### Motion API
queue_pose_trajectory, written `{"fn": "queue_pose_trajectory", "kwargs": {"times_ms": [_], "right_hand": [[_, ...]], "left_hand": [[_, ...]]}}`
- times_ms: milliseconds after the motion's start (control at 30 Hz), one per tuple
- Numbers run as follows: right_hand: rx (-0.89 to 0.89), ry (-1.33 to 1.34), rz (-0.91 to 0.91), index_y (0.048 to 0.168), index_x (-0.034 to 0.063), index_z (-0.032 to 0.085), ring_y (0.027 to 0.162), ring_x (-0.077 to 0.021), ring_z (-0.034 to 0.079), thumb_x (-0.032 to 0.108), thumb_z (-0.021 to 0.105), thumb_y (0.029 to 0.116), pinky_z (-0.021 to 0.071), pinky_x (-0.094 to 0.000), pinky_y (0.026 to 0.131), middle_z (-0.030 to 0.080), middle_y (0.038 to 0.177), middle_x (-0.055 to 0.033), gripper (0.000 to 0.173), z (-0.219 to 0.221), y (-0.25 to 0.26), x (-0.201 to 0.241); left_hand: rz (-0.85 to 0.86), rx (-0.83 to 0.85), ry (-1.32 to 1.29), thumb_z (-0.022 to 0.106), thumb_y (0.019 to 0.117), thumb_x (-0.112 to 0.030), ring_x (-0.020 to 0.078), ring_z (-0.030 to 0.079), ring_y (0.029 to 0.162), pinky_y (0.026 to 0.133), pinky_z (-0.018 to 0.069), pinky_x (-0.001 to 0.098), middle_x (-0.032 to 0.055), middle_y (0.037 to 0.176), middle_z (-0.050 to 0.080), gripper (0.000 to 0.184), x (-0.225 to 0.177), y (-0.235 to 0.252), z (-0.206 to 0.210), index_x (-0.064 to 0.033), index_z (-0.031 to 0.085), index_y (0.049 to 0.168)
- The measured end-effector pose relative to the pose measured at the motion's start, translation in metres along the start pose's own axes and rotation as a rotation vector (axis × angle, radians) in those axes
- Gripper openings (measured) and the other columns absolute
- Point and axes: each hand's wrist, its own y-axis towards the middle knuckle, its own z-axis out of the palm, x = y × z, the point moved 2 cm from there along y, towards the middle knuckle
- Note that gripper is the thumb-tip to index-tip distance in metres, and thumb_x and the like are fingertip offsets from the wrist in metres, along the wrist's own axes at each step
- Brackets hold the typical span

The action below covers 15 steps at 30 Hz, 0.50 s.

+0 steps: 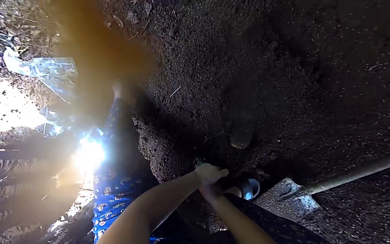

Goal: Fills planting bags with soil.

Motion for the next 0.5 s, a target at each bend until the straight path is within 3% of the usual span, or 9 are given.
{"fn": "queue_pose_trajectory", "kwargs": {"times_ms": [67,100,133,200,267,333,400,433,500], "right_hand": [[-0.228,-0.063,-0.132,0.131,0.0047,0.067,0.125,-0.0364,0.062,0.043,0.047,0.1069,0.0506,-0.0547,0.104,0.066,0.132,-0.0202,0.049,-0.035,-0.006,-0.005],[-0.459,-0.087,-0.255,0.119,0.0045,0.073,0.115,-0.0339,0.069,0.041,0.052,0.1051,0.0572,-0.0506,0.095,0.071,0.122,-0.0182,0.044,-0.050,-0.009,-0.011],[-0.610,-0.098,-0.370,0.113,0.0054,0.076,0.115,-0.0320,0.069,0.038,0.056,0.1041,0.0584,-0.0482,0.095,0.071,0.123,-0.0159,0.039,-0.064,-0.010,-0.017],[-0.637,-0.120,-0.504,0.113,0.0055,0.076,0.135,-0.0350,0.056,0.031,0.057,0.1043,0.0448,-0.0517,0.113,0.063,0.139,-0.0156,0.033,-0.089,-0.013,-0.029],[-0.609,-0.151,-0.555,0.108,0.0074,0.076,0.143,-0.0380,0.046,0.027,0.055,0.1050,0.0322,-0.0573,0.121,0.059,0.145,-0.0156,0.029,-0.101,-0.013,-0.038],[-0.574,-0.202,-0.565,0.110,0.0110,0.076,0.146,-0.0392,0.042,0.024,0.054,0.1054,0.0269,-0.0616,0.122,0.057,0.148,-0.0154,0.026,-0.103,-0.014,-0.042],[-0.601,-0.272,-0.584,0.111,0.0142,0.077,0.145,-0.0388,0.043,0.021,0.055,0.1043,0.0282,-0.0621,0.121,0.057,0.147,-0.0147,0.023,-0.103,-0.016,-0.041],[-0.639,-0.305,-0.592,0.109,0.0158,0.077,0.143,-0.0378,0.046,0.021,0.058,0.1032,0.0305,-0.0613,0.120,0.059,0.145,-0.0136,0.021,-0.101,-0.018,-0.043],[-0.645,-0.327,-0.571,0.108,0.0168,0.078,0.142,-0.0367,0.047,0.021,0.058,0.1028,0.0305,-0.0600,0.120,0.060,0.143,-0.0133,0.021,-0.102,-0.022,-0.050]], "left_hand": [[-0.389,0.095,-0.078,0.036,0.1126,-0.026,0.0419,0.069,0.109,0.091,0.0534,0.0637,0.0200,0.114,0.071,0.034,0.007,0.020,-0.018,-0.0122,0.059,0.134],[-0.503,0.052,-0.091,0.037,0.1121,-0.027,0.0426,0.069,0.108,0.090,0.0534,0.0652,0.0207,0.114,0.071,0.034,0.008,0.023,-0.036,-0.0121,0.059,0.134],[-0.601,0.029,-0.101,0.039,0.1117,-0.027,0.0431,0.069,0.109,0.090,0.0532,0.0659,0.0212,0.114,0.070,0.034,0.009,0.023,-0.055,-0.0129,0.057,0.136],[-0.794,0.088,-0.030,0.048,0.1070,-0.019,0.0455,0.067,0.112,0.087,0.0530,0.0668,0.0232,0.120,0.069,0.036,0.010,0.021,-0.086,-0.0143,0.053,0.142],[-0.932,0.146,0.109,0.068,0.0925,-0.008,0.0483,0.060,0.119,0.086,0.0516,0.0668,0.0255,0.132,0.060,0.056,0.012,0.025,-0.097,-0.0103,0.049,0.145],[-0.897,0.174,0.208,0.081,0.0826,-0.012,0.0509,0.045,0.133,0.093,0.0458,0.0702,0.0262,0.150,0.043,0.077,0.024,0.038,-0.080,-0.0112,0.046,0.152],[-0.702,0.194,0.270,0.084,0.0819,-0.020,0.0493,0.041,0.139,0.102,0.0406,0.0715,0.0247,0.153,0.043,0.072,0.036,0.052,-0.059,-0.0144,0.054,0.147],[-0.584,0.220,0.301,0.078,0.0872,-0.016,0.0451,0.043,0.139,0.105,0.0389,0.0683,0.0210,0.149,0.049,0.058,0.041,0.057,-0.050,-0.0160,0.059,0.142],[-0.447,0.307,0.334,0.056,0.1008,-0.007,0.0377,0.048,0.138,0.113,0.0341,0.0619,0.0150,0.143,0.057,0.034,0.046,0.060,-0.040,-0.0102,0.066,0.134]]}}
